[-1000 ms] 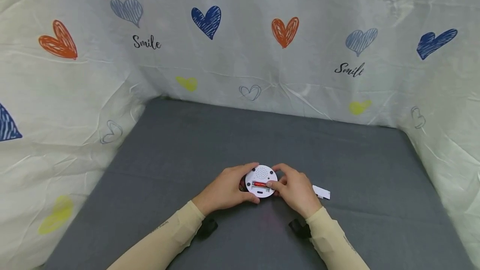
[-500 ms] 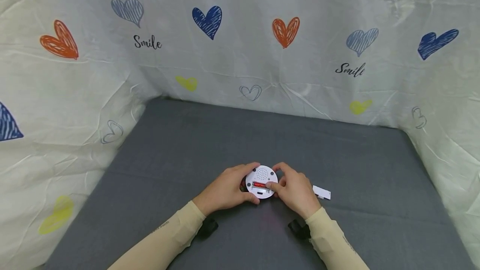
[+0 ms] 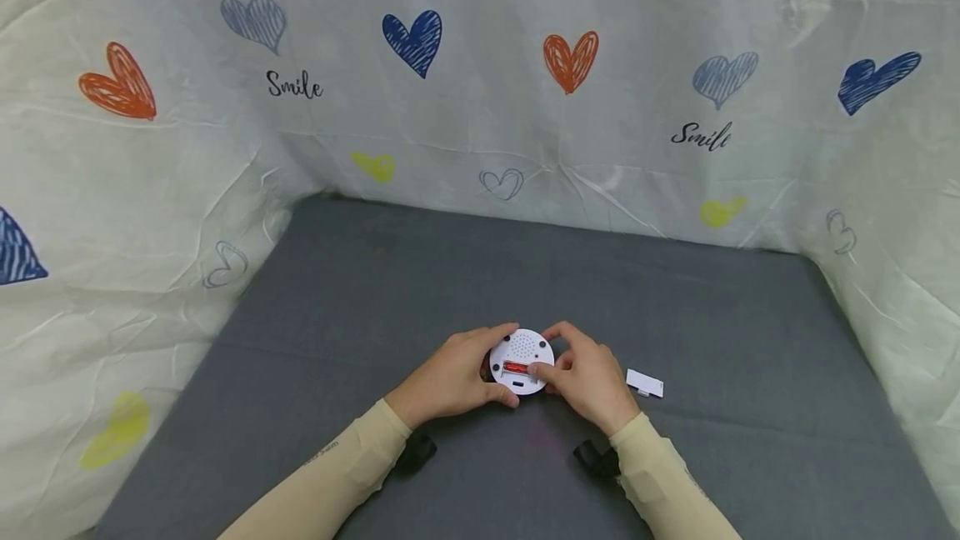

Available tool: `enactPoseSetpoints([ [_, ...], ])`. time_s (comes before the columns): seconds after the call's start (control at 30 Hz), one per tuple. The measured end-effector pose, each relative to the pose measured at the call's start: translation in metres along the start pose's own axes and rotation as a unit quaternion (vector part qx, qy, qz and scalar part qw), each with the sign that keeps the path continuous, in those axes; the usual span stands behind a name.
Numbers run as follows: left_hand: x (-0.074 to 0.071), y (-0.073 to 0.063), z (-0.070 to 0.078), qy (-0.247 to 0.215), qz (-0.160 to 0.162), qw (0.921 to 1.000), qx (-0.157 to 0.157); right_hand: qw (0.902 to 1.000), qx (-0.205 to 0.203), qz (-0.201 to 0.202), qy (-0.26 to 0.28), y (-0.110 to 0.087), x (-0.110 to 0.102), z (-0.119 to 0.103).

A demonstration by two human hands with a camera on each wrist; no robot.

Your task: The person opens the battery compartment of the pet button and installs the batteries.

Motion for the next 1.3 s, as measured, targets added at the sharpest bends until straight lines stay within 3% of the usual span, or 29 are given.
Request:
enactPoseSetpoints([
  [0.33,0.002,0.001,0.001,-0.002,-0.002,0.9999,-0.011,0.9984,-0.026,-0.002,-0.049,-0.004,-0.007,0.004],
  [0.57,0.004,0.002,0.000,-0.005,-0.003,0.9999,-0.016,0.9907,-0.045,0.047,-0.120,-0.015,-0.026,0.016],
  [0.9,0.003,0.000,0.000,0.000,0.003,0.9995,-0.032,0.9837,-0.067,0.077,-0.148,-0.023,-0.037,0.034],
  [1.13,0.003,0.001,-0.001,-0.005,0.003,0.9993,-0.037,0.9812,-0.068,0.068,-0.167,-0.022,-0.035,0.037],
  [1.3,0.004,0.001,-0.002,0.000,0.001,0.9993,-0.038,0.9768,-0.080,0.086,-0.179,-0.021,-0.033,0.038],
])
Point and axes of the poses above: each hand's wrist, its own y-axis towards the middle knuckle, its own x-axis out of the palm, z = x × y, the point moved 4 cm from there along y, towards the middle knuckle, and after that the axes turned 1 degree about z, right-handed, at the moved point
